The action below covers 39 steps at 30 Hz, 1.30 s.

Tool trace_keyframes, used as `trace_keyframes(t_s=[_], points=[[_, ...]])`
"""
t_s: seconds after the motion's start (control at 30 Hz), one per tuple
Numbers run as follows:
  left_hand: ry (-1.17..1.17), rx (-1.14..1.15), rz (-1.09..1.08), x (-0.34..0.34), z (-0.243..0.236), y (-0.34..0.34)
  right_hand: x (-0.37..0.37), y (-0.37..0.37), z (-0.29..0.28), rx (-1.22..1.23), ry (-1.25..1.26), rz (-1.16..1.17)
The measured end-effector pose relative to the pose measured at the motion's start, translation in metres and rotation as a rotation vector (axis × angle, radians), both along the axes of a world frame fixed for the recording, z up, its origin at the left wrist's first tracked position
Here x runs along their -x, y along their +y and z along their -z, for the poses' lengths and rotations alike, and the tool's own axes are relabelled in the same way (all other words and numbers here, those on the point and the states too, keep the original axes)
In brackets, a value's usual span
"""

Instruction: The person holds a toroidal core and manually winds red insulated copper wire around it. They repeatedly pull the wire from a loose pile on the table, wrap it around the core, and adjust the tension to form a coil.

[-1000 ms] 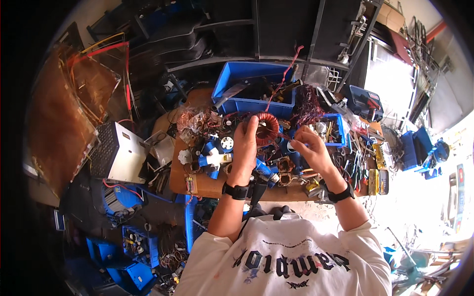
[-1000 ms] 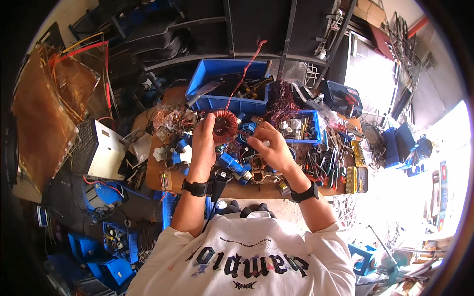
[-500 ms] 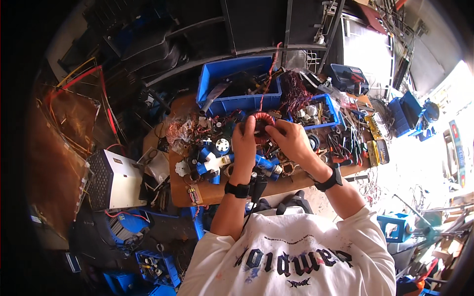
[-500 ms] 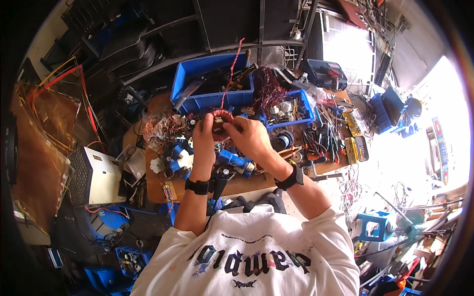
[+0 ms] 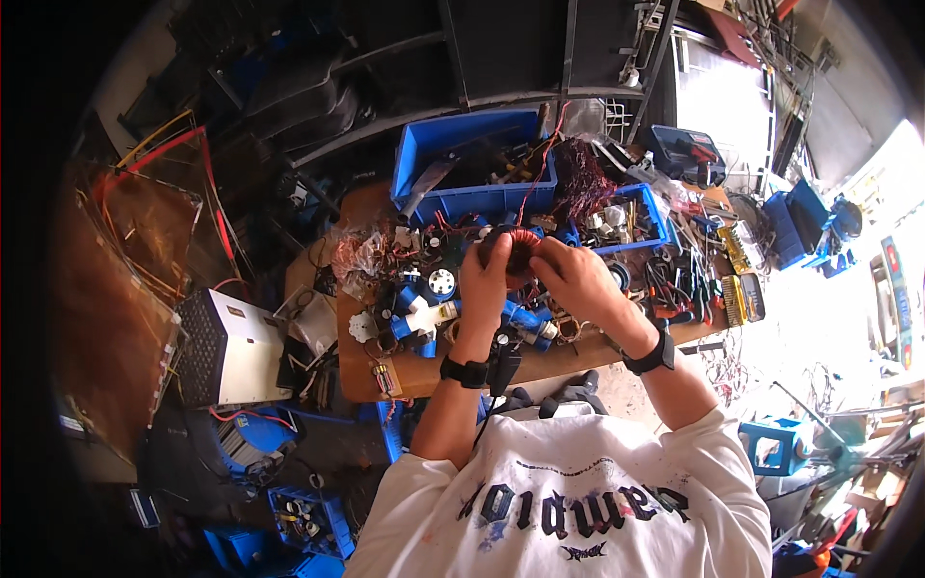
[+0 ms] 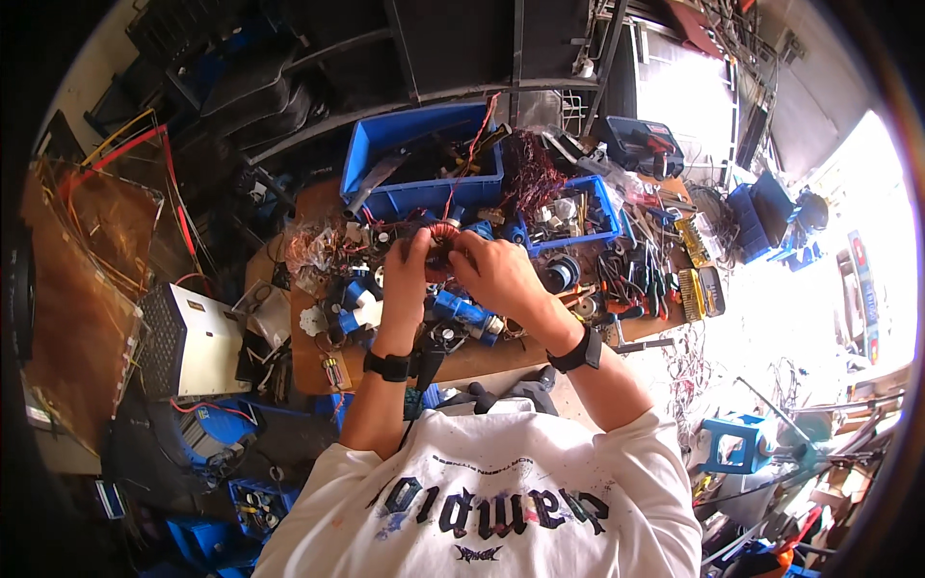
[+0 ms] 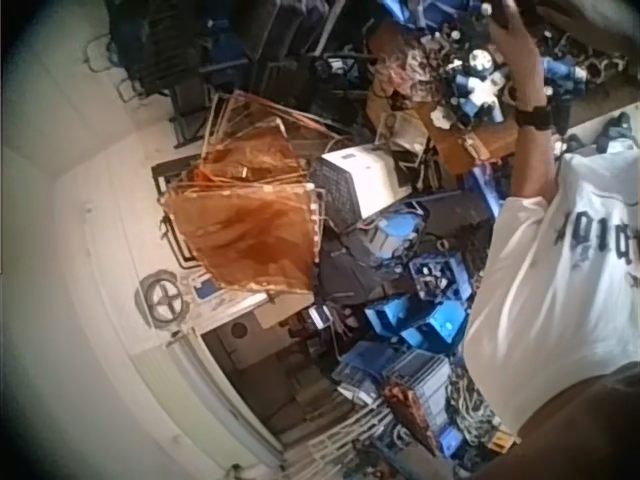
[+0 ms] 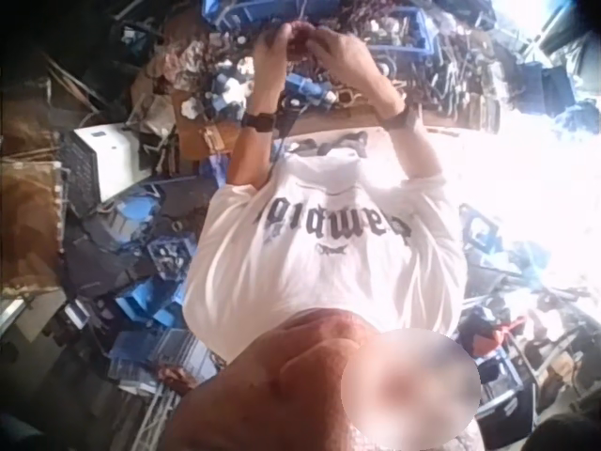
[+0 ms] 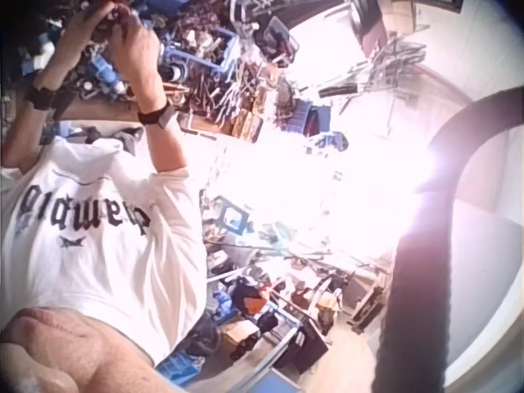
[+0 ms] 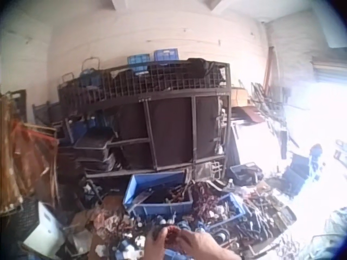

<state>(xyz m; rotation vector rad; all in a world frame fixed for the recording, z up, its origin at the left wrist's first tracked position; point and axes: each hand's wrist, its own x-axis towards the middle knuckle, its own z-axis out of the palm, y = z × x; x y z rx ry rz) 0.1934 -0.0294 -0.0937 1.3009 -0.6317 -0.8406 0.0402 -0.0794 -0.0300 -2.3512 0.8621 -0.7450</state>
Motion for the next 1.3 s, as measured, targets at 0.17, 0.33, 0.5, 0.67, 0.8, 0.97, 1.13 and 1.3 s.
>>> trace_keyframes(t_s=[0.17,0.33,0.5,0.67,0.8,0.97,1.13,1.3], points=[[0.004,0.026,-0.016,0.003,0.005,-0.007,-0.007,-0.003,0.003,-0.008,-0.003,0.079],[-0.012,0.024,0.017,0.004,0.011,-0.007,-0.006,0.005,-0.004,-0.036,0.016,0.114],[0.2,0.022,0.014,0.002,-0.01,-0.005,0.007,0.001,0.0,-0.108,-0.137,0.03],[0.389,0.139,0.094,0.002,-0.018,-0.002,0.02,0.009,0.001,-0.185,-0.172,-0.002],[0.332,0.092,0.121,0.005,-0.029,-0.003,0.025,0.012,-0.005,-0.206,-0.269,-0.017],[0.205,0.128,0.13,0.005,-0.03,-0.007,0.035,0.006,-0.003,-0.153,-0.204,-0.099],[-0.131,0.113,0.018,0.012,-0.013,-0.007,0.035,0.005,-0.008,-0.189,-0.09,-0.071],[-0.07,0.075,0.015,0.02,-0.024,-0.006,0.026,0.005,-0.007,-0.08,-0.124,0.018]])
